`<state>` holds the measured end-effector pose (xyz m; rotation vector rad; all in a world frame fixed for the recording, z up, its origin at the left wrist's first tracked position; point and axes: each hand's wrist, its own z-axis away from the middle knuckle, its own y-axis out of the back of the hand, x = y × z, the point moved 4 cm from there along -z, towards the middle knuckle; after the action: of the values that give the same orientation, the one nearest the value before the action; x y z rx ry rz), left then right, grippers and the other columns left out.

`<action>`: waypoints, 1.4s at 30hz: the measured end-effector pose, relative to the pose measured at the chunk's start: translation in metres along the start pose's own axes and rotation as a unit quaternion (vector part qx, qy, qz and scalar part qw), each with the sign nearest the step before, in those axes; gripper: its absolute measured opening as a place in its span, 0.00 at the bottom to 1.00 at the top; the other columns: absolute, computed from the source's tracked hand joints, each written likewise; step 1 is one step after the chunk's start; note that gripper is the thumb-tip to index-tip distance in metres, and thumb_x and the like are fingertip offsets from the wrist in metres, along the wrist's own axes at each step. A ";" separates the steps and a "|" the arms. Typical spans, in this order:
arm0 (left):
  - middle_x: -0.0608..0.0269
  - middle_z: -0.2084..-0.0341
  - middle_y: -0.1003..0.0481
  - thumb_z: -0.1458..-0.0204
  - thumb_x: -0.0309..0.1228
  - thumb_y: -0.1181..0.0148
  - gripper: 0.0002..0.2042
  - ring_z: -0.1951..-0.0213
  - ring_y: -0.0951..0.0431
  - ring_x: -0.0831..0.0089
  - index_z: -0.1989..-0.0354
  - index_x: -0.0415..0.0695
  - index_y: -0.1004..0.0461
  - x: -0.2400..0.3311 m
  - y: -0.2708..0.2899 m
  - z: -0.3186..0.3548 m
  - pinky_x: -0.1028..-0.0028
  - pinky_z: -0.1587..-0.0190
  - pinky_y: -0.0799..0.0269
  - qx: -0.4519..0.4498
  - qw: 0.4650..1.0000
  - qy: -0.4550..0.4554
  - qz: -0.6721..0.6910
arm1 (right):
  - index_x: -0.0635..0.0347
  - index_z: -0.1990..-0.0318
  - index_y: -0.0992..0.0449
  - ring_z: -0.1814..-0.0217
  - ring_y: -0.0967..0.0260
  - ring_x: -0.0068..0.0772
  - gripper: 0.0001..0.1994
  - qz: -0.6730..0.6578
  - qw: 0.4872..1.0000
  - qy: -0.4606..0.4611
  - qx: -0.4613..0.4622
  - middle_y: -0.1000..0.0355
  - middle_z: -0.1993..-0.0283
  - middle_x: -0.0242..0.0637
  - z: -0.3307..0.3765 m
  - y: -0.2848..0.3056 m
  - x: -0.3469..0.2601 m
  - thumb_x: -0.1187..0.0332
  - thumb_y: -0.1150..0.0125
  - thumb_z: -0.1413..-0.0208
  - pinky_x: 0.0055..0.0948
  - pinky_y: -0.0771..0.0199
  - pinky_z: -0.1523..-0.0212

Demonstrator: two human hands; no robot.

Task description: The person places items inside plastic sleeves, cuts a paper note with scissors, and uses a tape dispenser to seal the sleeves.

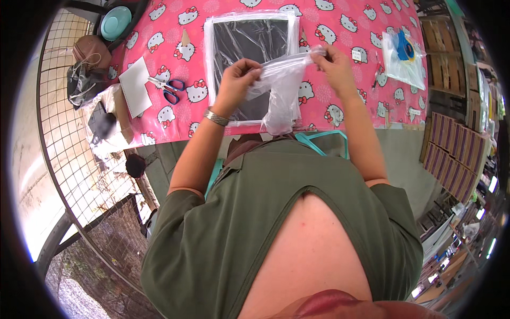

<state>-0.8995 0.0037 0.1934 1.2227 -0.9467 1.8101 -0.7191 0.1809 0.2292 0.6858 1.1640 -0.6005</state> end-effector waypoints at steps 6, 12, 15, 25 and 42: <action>0.74 0.75 0.28 0.43 0.32 0.41 0.08 0.74 0.34 0.88 0.61 0.39 0.25 -0.005 0.016 0.005 0.84 0.73 0.39 0.017 0.996 0.058 0.063 | 0.62 0.56 0.27 0.65 0.32 0.19 0.08 -0.109 0.994 -0.002 -0.002 0.26 0.64 0.33 0.006 -0.001 0.023 0.71 0.45 0.41 0.21 0.30 0.63; 0.77 0.79 0.31 0.42 0.35 0.41 0.11 0.76 0.37 0.88 0.71 0.40 0.25 -0.015 -0.009 0.019 0.83 0.74 0.42 0.005 0.997 0.060 -0.047 | 0.59 0.58 0.27 0.69 0.36 0.18 0.09 -0.265 0.960 -0.008 0.093 0.30 0.69 0.29 0.002 -0.012 0.024 0.70 0.55 0.36 0.21 0.33 0.63; 0.77 0.81 0.35 0.43 0.39 0.40 0.16 0.78 0.42 0.88 0.76 0.39 0.26 -0.006 0.007 0.011 0.81 0.77 0.47 0.053 0.997 0.047 -0.026 | 0.57 0.57 0.27 0.71 0.38 0.17 0.10 -0.216 0.971 -0.022 0.095 0.32 0.70 0.26 -0.014 -0.008 0.031 0.66 0.55 0.35 0.18 0.36 0.67; 0.70 0.70 0.23 0.49 0.32 0.35 0.11 0.69 0.28 0.84 0.62 0.39 0.22 0.025 0.065 0.019 0.81 0.63 0.34 -0.075 0.989 0.127 -0.029 | 0.55 0.48 0.28 0.63 0.32 0.19 0.18 0.010 0.985 -0.008 -0.170 0.27 0.61 0.24 -0.026 -0.016 -0.005 0.59 0.41 0.43 0.22 0.33 0.59; 0.70 0.71 0.25 0.46 0.29 0.38 0.10 0.70 0.27 0.84 0.59 0.38 0.26 0.058 0.032 0.012 0.83 0.66 0.31 0.026 1.000 -0.014 0.001 | 0.60 0.63 0.27 0.74 0.42 0.16 0.09 0.158 0.950 0.120 -0.241 0.38 0.79 0.25 -0.018 -0.080 -0.043 0.63 0.46 0.39 0.21 0.39 0.72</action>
<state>-0.9381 -0.0115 0.2461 1.2836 -0.9213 1.8341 -0.8016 0.1450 0.2520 0.5134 1.3279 0.0475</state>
